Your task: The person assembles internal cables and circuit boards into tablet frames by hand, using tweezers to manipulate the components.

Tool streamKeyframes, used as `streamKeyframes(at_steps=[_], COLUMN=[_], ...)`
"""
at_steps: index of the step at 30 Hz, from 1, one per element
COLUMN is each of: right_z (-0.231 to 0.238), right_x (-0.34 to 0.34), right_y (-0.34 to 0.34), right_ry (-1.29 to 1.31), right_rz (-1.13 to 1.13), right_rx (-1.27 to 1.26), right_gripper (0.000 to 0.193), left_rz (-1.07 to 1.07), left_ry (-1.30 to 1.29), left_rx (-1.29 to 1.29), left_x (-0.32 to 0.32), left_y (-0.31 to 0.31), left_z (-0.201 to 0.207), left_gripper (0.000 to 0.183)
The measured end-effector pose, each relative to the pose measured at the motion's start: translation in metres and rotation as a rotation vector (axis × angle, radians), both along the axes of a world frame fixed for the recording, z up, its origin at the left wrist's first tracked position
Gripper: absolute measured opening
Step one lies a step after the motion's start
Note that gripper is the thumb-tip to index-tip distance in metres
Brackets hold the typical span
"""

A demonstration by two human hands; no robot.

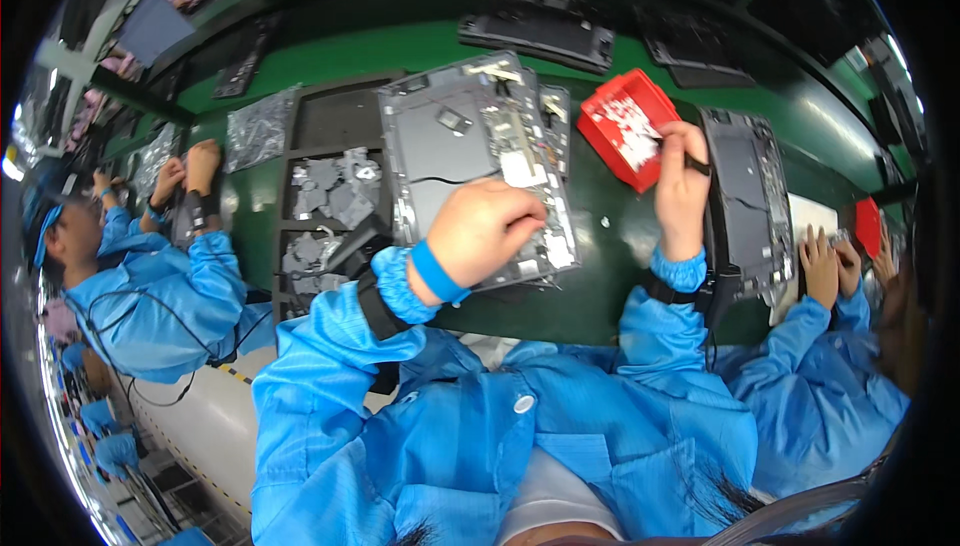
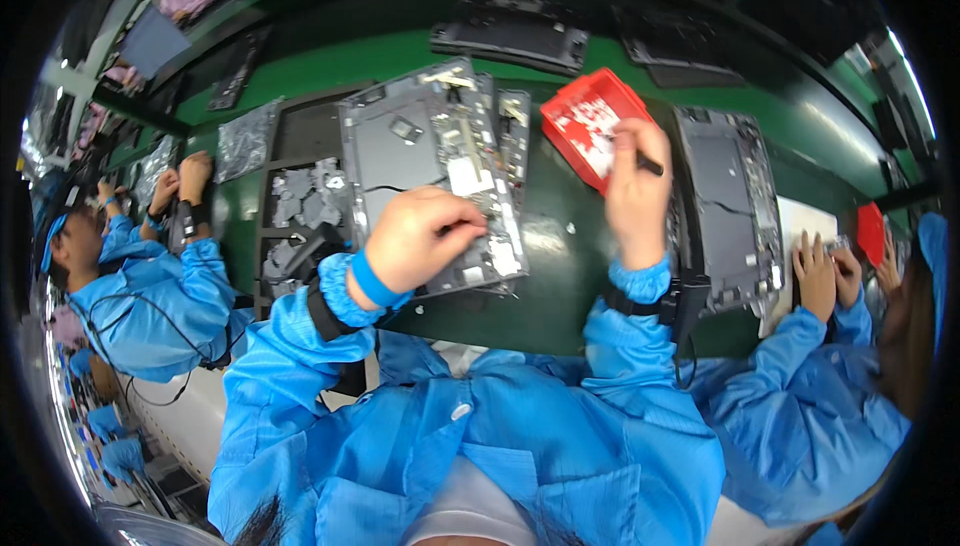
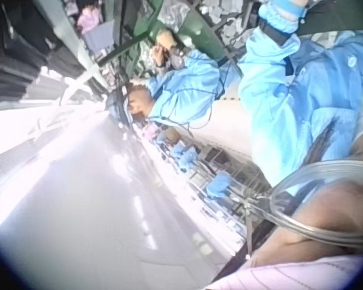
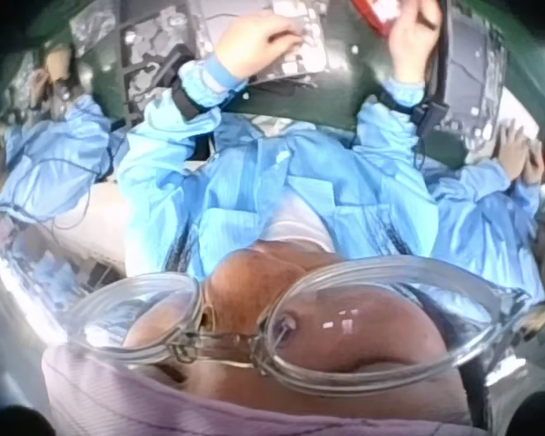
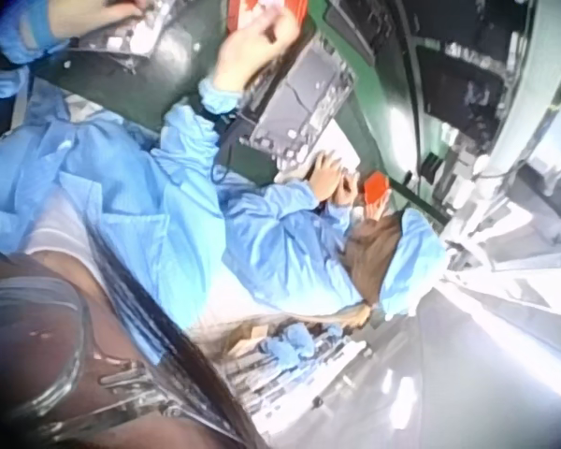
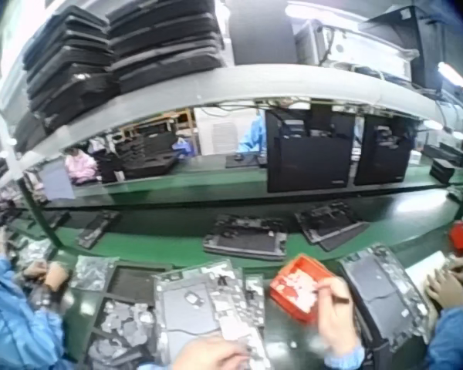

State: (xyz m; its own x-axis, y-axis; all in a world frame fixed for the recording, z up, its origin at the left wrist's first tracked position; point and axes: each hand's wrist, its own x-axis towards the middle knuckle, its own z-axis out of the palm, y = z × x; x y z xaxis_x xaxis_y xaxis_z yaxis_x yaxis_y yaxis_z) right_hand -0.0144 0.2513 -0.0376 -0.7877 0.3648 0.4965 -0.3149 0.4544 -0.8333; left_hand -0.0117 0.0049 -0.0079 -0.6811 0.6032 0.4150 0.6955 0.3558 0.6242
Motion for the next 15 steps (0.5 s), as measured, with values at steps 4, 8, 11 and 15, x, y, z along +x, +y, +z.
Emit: streamKeyframes(at_steps=[4, 8, 11, 15], right_z=[0.003, -0.010, -0.014, -0.016], right_x=[0.043, 0.053, 0.057, 0.060], right_y=[-0.046, -0.056, -0.049, -0.053], right_ry=[-0.111, -0.116, -0.117, -0.082], right_rz=[0.651, 0.568, 0.547, 0.512], right_rx=[-0.642, -0.379, -0.278, -0.346], right_gripper=[0.018, 0.020, 0.019, 0.019], left_rz=[0.058, 0.040, 0.064, 0.073], left_ry=[-0.028, 0.109, 0.107, 0.052], left_rx=[-0.061, -0.058, -0.079, -0.089], left_x=[0.004, 0.004, 0.006, 0.010], left_y=[-0.004, -0.003, -0.002, -0.002], left_z=[-0.001, -0.001, 0.004, 0.002], left_gripper=[0.018, 0.017, 0.016, 0.015])
